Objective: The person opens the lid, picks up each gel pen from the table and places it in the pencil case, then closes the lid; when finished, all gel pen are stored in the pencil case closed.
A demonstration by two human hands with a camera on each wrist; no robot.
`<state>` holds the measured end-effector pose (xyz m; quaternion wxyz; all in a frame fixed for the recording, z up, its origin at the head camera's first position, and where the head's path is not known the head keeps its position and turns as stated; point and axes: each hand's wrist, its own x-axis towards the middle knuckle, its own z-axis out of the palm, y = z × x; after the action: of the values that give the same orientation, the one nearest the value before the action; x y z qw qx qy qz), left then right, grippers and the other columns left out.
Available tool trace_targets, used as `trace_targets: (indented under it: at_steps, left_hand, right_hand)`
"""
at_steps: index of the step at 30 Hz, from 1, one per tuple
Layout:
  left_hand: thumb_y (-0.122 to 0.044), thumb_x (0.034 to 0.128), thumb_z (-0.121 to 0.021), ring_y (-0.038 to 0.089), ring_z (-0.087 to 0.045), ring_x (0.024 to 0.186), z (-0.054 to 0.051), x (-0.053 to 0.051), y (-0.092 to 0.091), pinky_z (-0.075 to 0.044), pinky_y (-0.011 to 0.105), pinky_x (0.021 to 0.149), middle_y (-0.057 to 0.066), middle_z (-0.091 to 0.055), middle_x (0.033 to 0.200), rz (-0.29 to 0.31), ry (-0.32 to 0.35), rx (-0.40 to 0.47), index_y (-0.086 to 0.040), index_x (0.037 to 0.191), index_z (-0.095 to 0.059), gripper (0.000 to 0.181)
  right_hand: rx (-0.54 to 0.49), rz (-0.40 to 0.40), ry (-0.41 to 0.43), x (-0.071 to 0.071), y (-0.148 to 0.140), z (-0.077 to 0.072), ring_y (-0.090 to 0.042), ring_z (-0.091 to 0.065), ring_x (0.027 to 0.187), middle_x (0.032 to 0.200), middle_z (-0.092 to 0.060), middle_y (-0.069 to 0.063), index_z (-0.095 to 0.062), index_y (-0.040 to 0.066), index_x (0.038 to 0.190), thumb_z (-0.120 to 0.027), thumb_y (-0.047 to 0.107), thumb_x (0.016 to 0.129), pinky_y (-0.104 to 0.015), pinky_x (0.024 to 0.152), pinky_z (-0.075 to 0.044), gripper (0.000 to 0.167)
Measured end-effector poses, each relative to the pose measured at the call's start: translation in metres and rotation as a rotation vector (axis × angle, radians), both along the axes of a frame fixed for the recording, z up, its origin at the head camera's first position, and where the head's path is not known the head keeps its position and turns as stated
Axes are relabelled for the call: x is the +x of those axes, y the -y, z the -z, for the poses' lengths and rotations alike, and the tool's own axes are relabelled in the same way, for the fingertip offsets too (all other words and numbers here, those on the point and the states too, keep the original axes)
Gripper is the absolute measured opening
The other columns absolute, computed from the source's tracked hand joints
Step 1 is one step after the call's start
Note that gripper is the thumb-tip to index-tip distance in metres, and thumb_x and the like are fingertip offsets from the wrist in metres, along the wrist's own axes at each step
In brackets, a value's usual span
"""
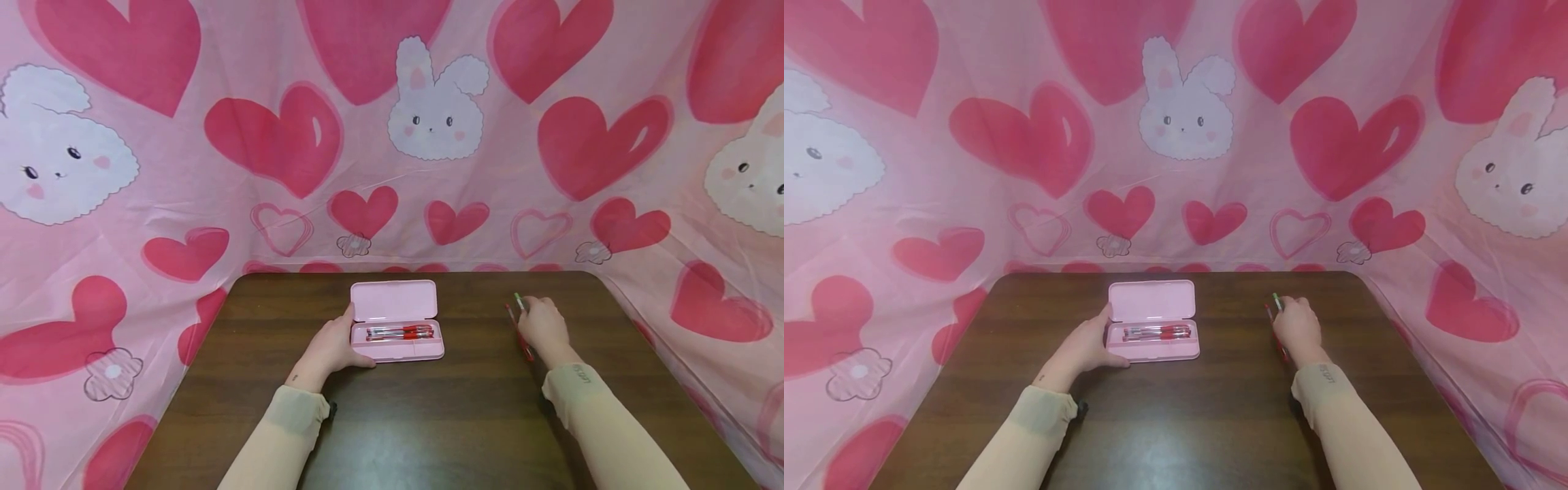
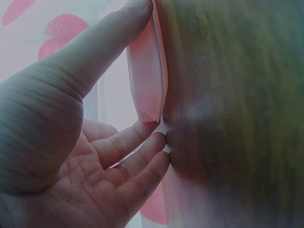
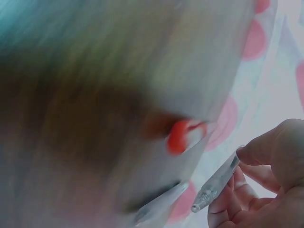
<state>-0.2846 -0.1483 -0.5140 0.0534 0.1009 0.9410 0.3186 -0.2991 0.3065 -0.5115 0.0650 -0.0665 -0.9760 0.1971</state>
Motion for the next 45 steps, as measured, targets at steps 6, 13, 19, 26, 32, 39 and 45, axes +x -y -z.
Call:
trace_targets:
  at_steps: [6, 13, 19, 26, 32, 39, 45]
  left_hand:
    - [-0.042, 0.0666, -0.107, 0.035, -0.062, 0.139, 0.0, -0.001, 0.0, -0.049, 0.062, 0.122, 0.014, -0.063, 0.155, -0.001, 0.003, -0.007, -0.018, 0.175, -0.025, 0.138]
    - [-0.043, 0.0657, -0.107, 0.035, -0.063, 0.137, 0.0, -0.002, -0.001, -0.05, 0.061, 0.122, 0.014, -0.064, 0.153, 0.004, -0.014, -0.014, -0.017, 0.174, -0.026, 0.138]
    - [-0.044, 0.0657, -0.107, 0.035, -0.063, 0.137, 0.0, -0.002, 0.0, -0.05, 0.06, 0.122, 0.015, -0.065, 0.151, 0.006, -0.018, -0.022, -0.017, 0.174, -0.026, 0.138]
    - [-0.045, 0.0657, -0.107, 0.037, -0.063, 0.138, 0.0, -0.001, 0.0, -0.05, 0.06, 0.122, 0.016, -0.064, 0.153, 0.009, -0.016, -0.04, -0.014, 0.174, -0.025, 0.139]
    - [-0.045, 0.0664, -0.107, 0.037, -0.062, 0.139, -0.002, 0.0, -0.001, -0.049, 0.06, 0.123, 0.017, -0.063, 0.155, 0.008, -0.005, -0.034, -0.013, 0.174, -0.025, 0.139]
    - [-0.045, 0.0667, -0.107, 0.035, -0.064, 0.134, -0.003, -0.001, 0.0, -0.051, 0.061, 0.12, 0.015, -0.066, 0.15, 0.013, -0.007, -0.021, -0.015, 0.172, -0.029, 0.134]
    - [-0.045, 0.0653, -0.107, 0.035, -0.065, 0.132, -0.004, -0.001, 0.0, -0.052, 0.058, 0.12, 0.016, -0.067, 0.147, 0.011, -0.021, -0.038, -0.013, 0.171, -0.03, 0.135]
  right_hand:
    - [0.019, -0.06, -0.049, 0.001, 0.019, -0.007, -0.058, -0.066, 0.121, 0.138, -0.06, -0.039, -0.06, -0.006, 0.148, -0.057, 0.012, 0.106, -0.071, 0.102, -0.057, 0.046]
    - [0.035, -0.113, -0.109, 0.001, 0.04, -0.01, -0.055, -0.07, 0.116, 0.133, -0.065, -0.036, -0.063, -0.006, 0.144, -0.062, 0.011, 0.105, -0.068, 0.096, -0.06, 0.043]
    - [0.043, -0.149, -0.132, 0.0, 0.06, -0.012, -0.051, -0.072, 0.113, 0.131, -0.067, -0.033, -0.066, -0.002, 0.143, -0.064, 0.01, 0.104, -0.065, 0.094, -0.06, 0.041]
    - [0.05, -0.218, -0.201, 0.001, 0.085, -0.009, -0.046, -0.074, 0.107, 0.123, -0.07, -0.028, -0.071, 0.001, 0.139, -0.07, 0.008, 0.101, -0.062, 0.094, -0.062, 0.038]
    - [0.072, -0.297, -0.278, 0.003, 0.108, -0.008, -0.042, -0.074, 0.101, 0.115, -0.072, -0.022, -0.076, 0.003, 0.132, -0.075, 0.006, 0.099, -0.06, 0.09, -0.062, 0.033]
    - [0.075, -0.379, -0.323, 0.003, 0.135, -0.013, -0.04, -0.073, 0.1, 0.112, -0.073, -0.018, -0.078, 0.005, 0.128, -0.078, 0.005, 0.097, -0.059, 0.087, -0.063, 0.031]
    - [0.075, -0.403, -0.296, 0.001, 0.153, -0.016, -0.038, -0.072, 0.103, 0.115, -0.073, -0.015, -0.078, 0.009, 0.132, -0.078, 0.006, 0.098, -0.058, 0.089, -0.062, 0.034]
